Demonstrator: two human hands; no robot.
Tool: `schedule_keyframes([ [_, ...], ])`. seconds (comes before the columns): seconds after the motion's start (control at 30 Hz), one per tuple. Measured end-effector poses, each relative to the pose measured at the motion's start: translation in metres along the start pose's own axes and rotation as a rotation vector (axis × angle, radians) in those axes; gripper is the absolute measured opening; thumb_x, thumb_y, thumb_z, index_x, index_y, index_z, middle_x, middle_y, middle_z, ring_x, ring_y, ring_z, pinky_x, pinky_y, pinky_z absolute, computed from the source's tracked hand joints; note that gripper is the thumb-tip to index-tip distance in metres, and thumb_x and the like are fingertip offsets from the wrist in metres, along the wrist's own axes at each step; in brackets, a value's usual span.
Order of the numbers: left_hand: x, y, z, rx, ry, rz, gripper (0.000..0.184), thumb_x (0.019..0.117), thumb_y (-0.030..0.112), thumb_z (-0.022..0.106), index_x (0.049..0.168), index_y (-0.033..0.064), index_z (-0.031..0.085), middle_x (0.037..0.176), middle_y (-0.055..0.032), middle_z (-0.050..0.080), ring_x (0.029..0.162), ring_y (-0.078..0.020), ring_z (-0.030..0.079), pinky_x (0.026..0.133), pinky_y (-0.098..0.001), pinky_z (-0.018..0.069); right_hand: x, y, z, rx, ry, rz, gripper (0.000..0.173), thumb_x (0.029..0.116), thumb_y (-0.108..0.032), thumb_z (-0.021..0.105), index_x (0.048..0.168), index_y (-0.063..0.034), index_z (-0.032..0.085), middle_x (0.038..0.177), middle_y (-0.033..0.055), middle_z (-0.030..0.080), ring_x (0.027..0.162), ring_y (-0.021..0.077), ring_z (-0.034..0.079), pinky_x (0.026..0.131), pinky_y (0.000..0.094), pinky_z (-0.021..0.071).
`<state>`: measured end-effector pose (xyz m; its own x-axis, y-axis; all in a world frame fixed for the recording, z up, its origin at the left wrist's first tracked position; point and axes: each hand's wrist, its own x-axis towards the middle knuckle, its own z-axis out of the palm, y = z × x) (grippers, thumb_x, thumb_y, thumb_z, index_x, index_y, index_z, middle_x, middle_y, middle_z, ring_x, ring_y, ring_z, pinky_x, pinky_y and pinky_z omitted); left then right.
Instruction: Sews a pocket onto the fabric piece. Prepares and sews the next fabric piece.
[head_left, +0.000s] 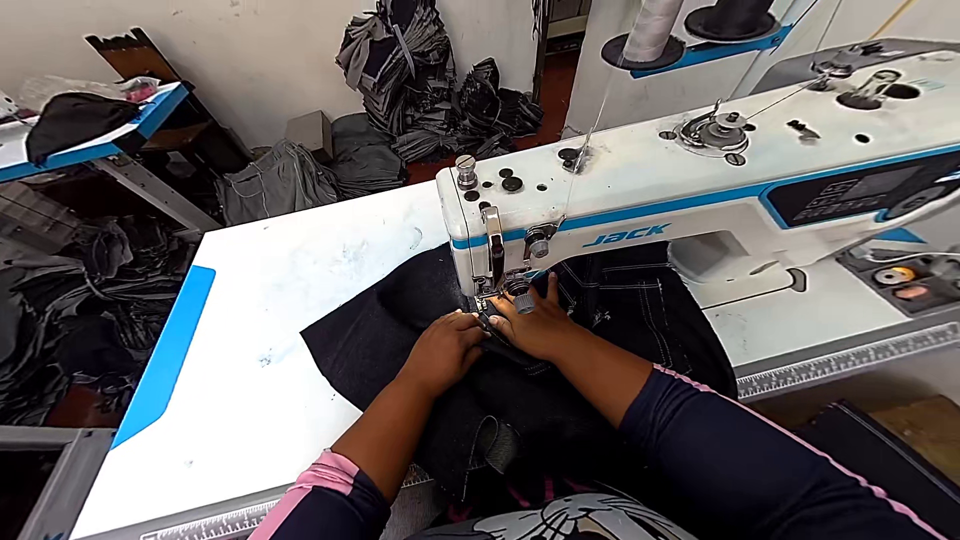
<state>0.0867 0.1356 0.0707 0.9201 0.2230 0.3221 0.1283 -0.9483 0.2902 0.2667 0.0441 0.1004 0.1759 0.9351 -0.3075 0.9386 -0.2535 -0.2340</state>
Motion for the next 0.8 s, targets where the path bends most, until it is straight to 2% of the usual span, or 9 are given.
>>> schedule_keyframes([
  [0.07,0.002,0.012,-0.008,-0.019,-0.085,-0.078,0.021,0.0907,0.017,0.072,0.106,0.0055,0.079,0.119,-0.0114,0.074,0.124,-0.0290,0.065,0.113,-0.0509,0.0438,0.001,-0.001,0.000,0.006,-0.008,0.010,0.057,0.1109,-0.048,0.027,0.158,-0.0193,0.041,0.166,0.0052,0.035,0.159,0.0324,0.013,0.117,0.0752,-0.0075],
  [0.13,0.007,0.047,-0.026,-0.049,-0.323,-0.198,0.048,0.0940,0.039,0.069,0.132,0.0096,0.069,0.138,-0.0097,0.065,0.141,-0.0269,0.051,0.124,-0.0581,0.0235,0.001,-0.002,-0.005,0.004,-0.030,0.024,0.058,0.1108,-0.048,0.027,0.158,-0.0181,0.042,0.164,0.0058,0.037,0.158,0.0331,0.016,0.118,0.0742,-0.0049],
  [0.2,0.008,0.081,-0.033,-0.097,-0.503,-0.244,0.063,0.0944,0.045,0.066,0.146,0.0112,0.056,0.150,-0.0084,0.056,0.148,-0.0256,0.041,0.126,-0.0603,0.0130,0.000,-0.002,-0.020,-0.029,-0.081,0.028,0.056,0.1105,-0.048,0.031,0.156,-0.0178,0.046,0.160,0.0077,0.044,0.154,0.0361,0.027,0.119,0.0728,0.0075],
  [0.23,0.004,0.086,-0.031,-0.101,-0.519,-0.247,0.053,0.0970,0.036,0.063,0.142,0.0082,0.059,0.148,-0.0100,0.057,0.147,-0.0273,0.043,0.125,-0.0605,0.0139,-0.001,-0.002,-0.029,-0.061,-0.118,0.020,0.055,0.1103,-0.047,0.033,0.155,-0.0182,0.047,0.157,0.0089,0.047,0.150,0.0372,0.033,0.117,0.0699,0.0159],
  [0.3,-0.008,0.076,-0.026,-0.017,-0.368,-0.186,0.025,0.0968,0.013,0.059,0.113,0.0012,0.073,0.122,-0.0136,0.072,0.125,-0.0302,0.064,0.121,-0.0600,0.0275,-0.003,-0.001,-0.038,-0.124,-0.155,-0.010,0.053,0.1094,-0.045,0.039,0.154,-0.0185,0.048,0.155,0.0101,0.049,0.147,0.0366,0.038,0.116,0.0654,0.0248],
  [0.37,-0.017,0.055,-0.034,0.068,-0.340,-0.159,0.017,0.0973,0.006,0.060,0.098,-0.0013,0.075,0.111,-0.0147,0.075,0.116,-0.0304,0.069,0.121,-0.0590,0.0291,-0.010,0.000,-0.032,-0.204,-0.151,-0.042,0.058,0.1091,-0.048,0.037,0.160,-0.0207,0.037,0.163,0.0104,0.038,0.151,0.0385,0.030,0.115,0.0673,0.0249],
  [0.5,-0.011,0.054,-0.050,0.105,-0.418,-0.301,0.022,0.1005,0.006,0.054,0.103,-0.0043,0.074,0.113,-0.0172,0.074,0.122,-0.0293,0.066,0.124,-0.0508,0.0271,-0.036,-0.002,0.015,-0.112,0.021,-0.051,0.064,0.1091,-0.053,0.030,0.166,-0.0253,0.020,0.173,0.0085,0.012,0.159,0.0400,0.002,0.114,0.0792,-0.0048],
  [0.67,-0.012,0.073,0.001,-0.116,-0.032,-0.175,0.019,0.0955,0.007,0.060,0.107,-0.0012,0.073,0.118,-0.0165,0.071,0.116,-0.0311,0.068,0.100,-0.0458,0.0543,-0.045,-0.022,0.023,-0.082,-0.017,0.033,0.065,0.1085,-0.038,0.041,0.166,-0.0255,0.014,0.174,0.0064,0.010,0.158,0.0429,0.001,0.109,0.0836,-0.0028],
  [0.8,-0.022,0.061,0.021,0.020,0.114,-0.055,0.026,0.0954,0.016,0.057,0.086,0.0013,0.076,0.094,-0.0126,0.075,0.098,-0.0291,0.074,0.086,-0.0435,0.0606,-0.040,-0.009,0.017,-0.059,-0.011,-0.003,0.056,0.1119,-0.043,0.025,0.166,-0.0299,0.018,0.173,-0.0004,0.014,0.159,0.0365,0.004,0.113,0.0805,-0.0042],
])
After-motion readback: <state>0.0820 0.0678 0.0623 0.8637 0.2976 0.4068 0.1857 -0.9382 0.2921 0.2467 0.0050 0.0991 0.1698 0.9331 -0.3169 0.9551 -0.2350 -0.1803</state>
